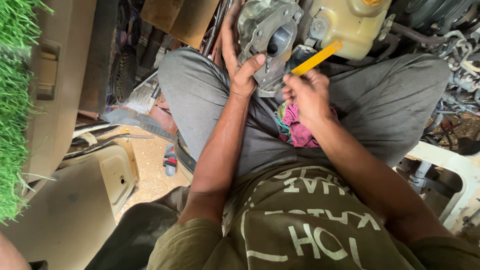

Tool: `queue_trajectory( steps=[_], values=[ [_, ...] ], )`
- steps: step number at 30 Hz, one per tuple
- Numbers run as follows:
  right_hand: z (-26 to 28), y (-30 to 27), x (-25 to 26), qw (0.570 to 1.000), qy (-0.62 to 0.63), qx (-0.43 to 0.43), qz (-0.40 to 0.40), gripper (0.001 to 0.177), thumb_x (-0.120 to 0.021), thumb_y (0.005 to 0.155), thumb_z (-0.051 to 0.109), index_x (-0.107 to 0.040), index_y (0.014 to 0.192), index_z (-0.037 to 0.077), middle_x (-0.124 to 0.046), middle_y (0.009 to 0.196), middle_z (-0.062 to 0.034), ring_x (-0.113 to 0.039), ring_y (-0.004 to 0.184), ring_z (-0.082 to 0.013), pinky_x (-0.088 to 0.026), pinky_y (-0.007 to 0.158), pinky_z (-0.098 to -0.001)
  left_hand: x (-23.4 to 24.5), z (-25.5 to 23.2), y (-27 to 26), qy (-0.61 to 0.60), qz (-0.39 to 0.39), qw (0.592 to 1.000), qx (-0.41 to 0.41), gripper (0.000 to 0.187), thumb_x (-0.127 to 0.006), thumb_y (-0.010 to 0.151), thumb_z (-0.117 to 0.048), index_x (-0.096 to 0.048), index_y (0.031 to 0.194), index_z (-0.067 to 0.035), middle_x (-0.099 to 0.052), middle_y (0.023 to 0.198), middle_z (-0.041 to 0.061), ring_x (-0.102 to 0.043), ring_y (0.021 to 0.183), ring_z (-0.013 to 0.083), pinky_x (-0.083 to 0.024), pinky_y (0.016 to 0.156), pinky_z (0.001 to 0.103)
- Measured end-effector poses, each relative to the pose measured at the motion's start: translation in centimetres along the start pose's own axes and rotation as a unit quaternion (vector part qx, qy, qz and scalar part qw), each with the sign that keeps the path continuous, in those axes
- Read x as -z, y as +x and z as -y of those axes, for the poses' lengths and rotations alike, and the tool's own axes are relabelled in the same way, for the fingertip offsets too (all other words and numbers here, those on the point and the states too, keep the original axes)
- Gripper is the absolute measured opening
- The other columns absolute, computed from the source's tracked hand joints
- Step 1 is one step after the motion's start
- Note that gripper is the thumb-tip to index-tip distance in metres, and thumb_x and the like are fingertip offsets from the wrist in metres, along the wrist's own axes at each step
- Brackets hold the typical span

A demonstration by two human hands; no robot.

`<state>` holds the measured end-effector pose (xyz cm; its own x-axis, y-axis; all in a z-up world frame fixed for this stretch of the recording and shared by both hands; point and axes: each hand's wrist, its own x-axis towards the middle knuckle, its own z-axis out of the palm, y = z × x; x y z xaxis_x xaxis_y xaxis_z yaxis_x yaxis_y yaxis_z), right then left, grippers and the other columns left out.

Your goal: The person scrapes the surface of a metal engine component using a blade, wipes it with a cloth, and points to specific areas on the internal housing.

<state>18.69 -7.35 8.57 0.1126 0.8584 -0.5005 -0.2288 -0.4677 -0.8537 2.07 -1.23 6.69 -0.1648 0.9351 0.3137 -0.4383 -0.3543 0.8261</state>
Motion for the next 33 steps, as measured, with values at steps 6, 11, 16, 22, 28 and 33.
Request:
queue_trajectory(
  steps=[6, 11, 16, 22, 28, 33],
  values=[
    [-0.5, -1.3, -0.7, 0.999, 0.009, 0.039, 0.007, 0.008, -0.073, 0.093, 0.008, -0.066, 0.093, 0.003, -0.068, 0.071, -0.0051, -0.061, 0.055, -0.0116, -0.049, 0.048, -0.0261, -0.4, -1.1, 0.1, 0.016, -0.038, 0.999, 0.004, 0.100, -0.076, 0.074, -0.030, -0.033, 0.159, 0.002, -0.043, 0.158, 0.017, -0.044, 0.148, 0.0282, -0.033, 0.128, 0.037],
    [0.2, -2.5, -0.9, 0.998, 0.008, 0.046, 0.042, 0.009, -0.070, 0.091, 0.004, -0.068, 0.099, 0.002, -0.068, 0.075, -0.0051, -0.064, 0.059, -0.0125, -0.051, 0.053, -0.0262, -0.6, -1.1, 0.6, -0.025, -0.064, 0.998, 0.013, 0.101, -0.075, 0.073, -0.030, -0.035, 0.160, 0.002, -0.049, 0.151, 0.020, -0.050, 0.140, 0.0310, -0.037, 0.126, 0.040],
    [4.0, -2.9, 4.2, 0.977, 0.003, 0.183, 0.107, 0.044, -0.064, 0.081, -0.008, -0.055, 0.121, 0.010, -0.071, 0.105, -0.0064, -0.073, 0.098, -0.0132, -0.066, 0.081, -0.0300, 0.1, -0.2, 0.5, -0.199, -0.118, 0.971, 0.067, 0.093, -0.071, 0.076, -0.024, -0.036, 0.158, 0.000, -0.053, 0.146, 0.020, -0.052, 0.136, 0.0348, -0.040, 0.120, 0.044],
    [3.2, -2.2, 10.5, 0.983, 0.044, 0.136, 0.114, 0.044, -0.071, 0.102, -0.012, -0.058, 0.144, -0.009, -0.066, 0.121, -0.0225, -0.073, 0.102, -0.0297, -0.061, 0.085, -0.0369, 2.8, 3.1, -0.1, -0.282, -0.166, 0.941, 0.086, 0.068, -0.065, 0.083, -0.020, -0.049, 0.146, -0.001, -0.059, 0.138, 0.014, -0.054, 0.133, 0.0304, -0.041, 0.118, 0.042],
    [2.5, -0.5, 9.4, 0.984, 0.072, 0.137, 0.087, 0.073, -0.073, 0.087, -0.015, -0.045, 0.152, 0.003, -0.057, 0.132, -0.0114, -0.070, 0.105, -0.0214, -0.065, 0.085, -0.0392, 3.8, 3.8, -0.6, -0.286, -0.172, 0.938, 0.090, 0.050, -0.064, 0.084, -0.017, -0.056, 0.131, -0.003, -0.063, 0.128, 0.012, -0.058, 0.125, 0.0299, -0.044, 0.113, 0.044],
    [0.0, -1.3, 7.2, 0.948, -0.140, 0.260, 0.119, 0.115, -0.072, 0.090, -0.018, -0.002, 0.172, 0.021, -0.064, 0.129, -0.0140, -0.066, 0.109, -0.0168, -0.061, 0.094, -0.0330, 3.1, 2.8, -0.3, -0.270, -0.155, 0.945, 0.098, 0.059, -0.064, 0.087, -0.018, -0.052, 0.141, 0.000, -0.061, 0.133, 0.013, -0.057, 0.127, 0.0296, -0.044, 0.114, 0.044]
  ],
)
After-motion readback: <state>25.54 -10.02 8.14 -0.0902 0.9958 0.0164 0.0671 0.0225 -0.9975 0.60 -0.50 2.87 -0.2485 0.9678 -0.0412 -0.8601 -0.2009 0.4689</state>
